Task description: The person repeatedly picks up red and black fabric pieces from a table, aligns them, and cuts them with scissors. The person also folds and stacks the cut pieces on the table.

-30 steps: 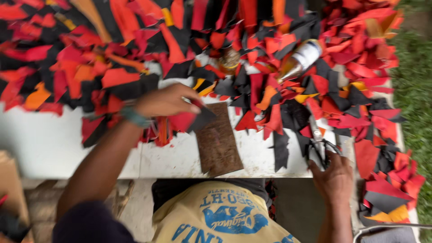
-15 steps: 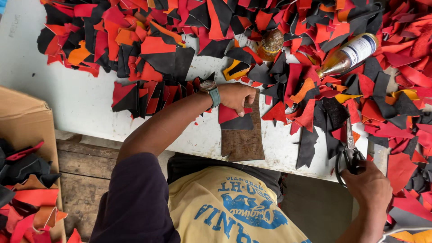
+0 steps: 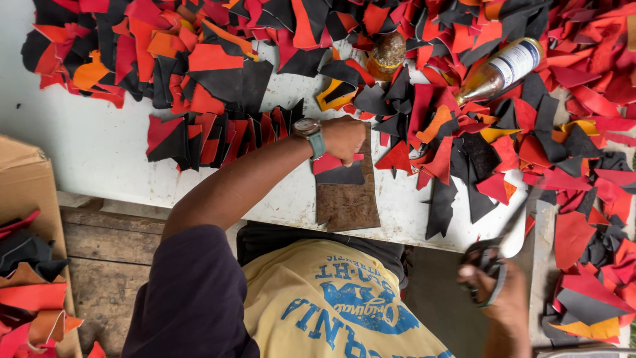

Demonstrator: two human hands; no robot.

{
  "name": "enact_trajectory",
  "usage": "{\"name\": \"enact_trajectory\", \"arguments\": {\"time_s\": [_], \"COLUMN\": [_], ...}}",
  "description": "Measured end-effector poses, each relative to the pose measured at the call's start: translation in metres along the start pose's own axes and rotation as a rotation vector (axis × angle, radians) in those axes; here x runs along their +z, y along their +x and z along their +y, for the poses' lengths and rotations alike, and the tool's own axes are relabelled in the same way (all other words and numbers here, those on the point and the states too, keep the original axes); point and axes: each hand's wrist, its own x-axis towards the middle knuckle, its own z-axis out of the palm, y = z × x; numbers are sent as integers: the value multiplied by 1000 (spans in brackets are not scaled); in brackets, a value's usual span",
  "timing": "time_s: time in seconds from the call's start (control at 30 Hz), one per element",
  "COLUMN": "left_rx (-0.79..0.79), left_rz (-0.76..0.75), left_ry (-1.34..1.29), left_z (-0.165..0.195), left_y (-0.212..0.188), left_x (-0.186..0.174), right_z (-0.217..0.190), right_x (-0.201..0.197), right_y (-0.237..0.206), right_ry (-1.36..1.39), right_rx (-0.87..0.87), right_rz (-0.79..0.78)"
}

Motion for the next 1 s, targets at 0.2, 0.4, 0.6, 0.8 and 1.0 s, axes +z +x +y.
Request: {"name": "enact_trajectory", "arguments": {"time_s": [0.2,0.4,0.6,0.8,1.0], "left_rx": [-23,-125,-49,-13,23], "left_rz": [105,-52,-97,-103,-40], "left_ry": [-215,-328,-311,-300,-488], "left_z": [0,-7,-6,-3,22], "left_y": [-4,-10,-13,-17,-26], "left_x": [9,-1,5,3,-1], "right_z": [25,28,43,36,9], "right_x": [80,106,109,109,112], "right_y": [-24,-33,-35,-34,-51], "right_ry": [-10,73,32,1,-49], "right_rx": [210,324,330,347,291], "right_rz": [-177,-273,-326,-326,-317]}}
